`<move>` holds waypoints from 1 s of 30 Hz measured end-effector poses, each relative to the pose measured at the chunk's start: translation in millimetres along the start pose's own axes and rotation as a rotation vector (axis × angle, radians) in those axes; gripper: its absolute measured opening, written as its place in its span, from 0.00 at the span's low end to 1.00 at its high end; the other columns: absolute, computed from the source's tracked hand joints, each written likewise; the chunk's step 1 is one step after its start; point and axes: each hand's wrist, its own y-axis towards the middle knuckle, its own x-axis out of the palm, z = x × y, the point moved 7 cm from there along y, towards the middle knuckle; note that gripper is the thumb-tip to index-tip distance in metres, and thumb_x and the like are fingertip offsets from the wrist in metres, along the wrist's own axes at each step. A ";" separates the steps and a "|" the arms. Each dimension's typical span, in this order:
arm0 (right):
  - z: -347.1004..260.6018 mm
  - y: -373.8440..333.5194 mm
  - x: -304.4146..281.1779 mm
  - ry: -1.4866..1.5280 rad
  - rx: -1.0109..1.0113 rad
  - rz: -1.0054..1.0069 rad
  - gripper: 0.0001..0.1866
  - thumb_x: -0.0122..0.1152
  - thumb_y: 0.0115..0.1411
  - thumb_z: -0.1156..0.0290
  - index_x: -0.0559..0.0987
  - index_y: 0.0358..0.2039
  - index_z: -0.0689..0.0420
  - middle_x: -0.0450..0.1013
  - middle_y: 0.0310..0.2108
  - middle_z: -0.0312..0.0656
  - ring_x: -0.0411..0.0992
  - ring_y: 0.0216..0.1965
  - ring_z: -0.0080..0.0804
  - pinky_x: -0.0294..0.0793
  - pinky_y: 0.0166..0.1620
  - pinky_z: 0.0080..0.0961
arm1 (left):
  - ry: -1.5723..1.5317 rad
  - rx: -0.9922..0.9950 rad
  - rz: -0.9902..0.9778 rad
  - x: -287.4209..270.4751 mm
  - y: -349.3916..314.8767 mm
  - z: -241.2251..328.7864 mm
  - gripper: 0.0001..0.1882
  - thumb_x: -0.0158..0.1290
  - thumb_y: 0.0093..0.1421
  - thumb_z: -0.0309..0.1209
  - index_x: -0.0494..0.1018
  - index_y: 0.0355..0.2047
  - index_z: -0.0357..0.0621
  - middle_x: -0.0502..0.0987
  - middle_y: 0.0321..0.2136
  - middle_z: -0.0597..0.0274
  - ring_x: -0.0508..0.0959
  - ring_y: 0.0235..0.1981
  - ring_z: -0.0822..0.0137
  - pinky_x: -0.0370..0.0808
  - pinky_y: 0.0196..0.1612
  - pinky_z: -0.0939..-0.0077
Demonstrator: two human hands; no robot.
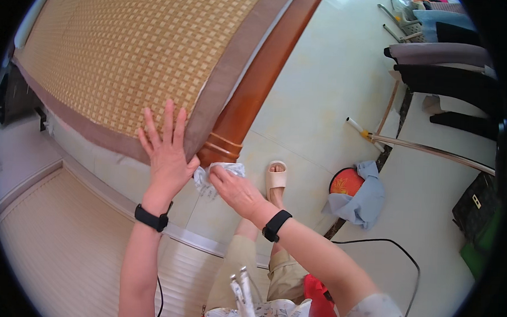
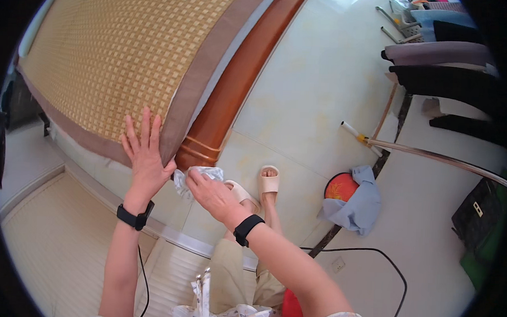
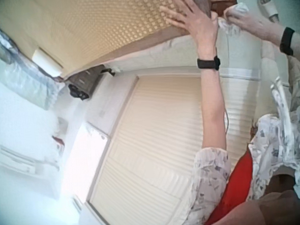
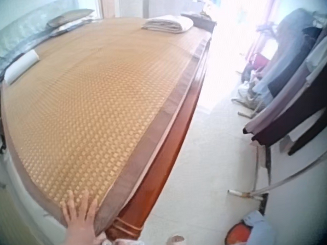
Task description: The person wipes a wooden nightstand, a wall section, a bed frame, and a closet door using a white cloth, handles a power strip, and adjusts clothing on a drying rack.
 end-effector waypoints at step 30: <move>145.8 -19.5 -91.4 0.474 0.391 -0.123 0.22 0.62 0.61 0.82 0.75 0.56 0.61 0.73 0.54 0.55 0.73 0.57 0.59 0.75 0.59 0.46 | -0.045 -0.024 0.086 91.5 113.9 121.2 0.44 0.52 0.67 0.21 0.43 0.79 0.39 0.40 0.80 0.50 0.42 0.80 0.45 0.48 0.79 0.49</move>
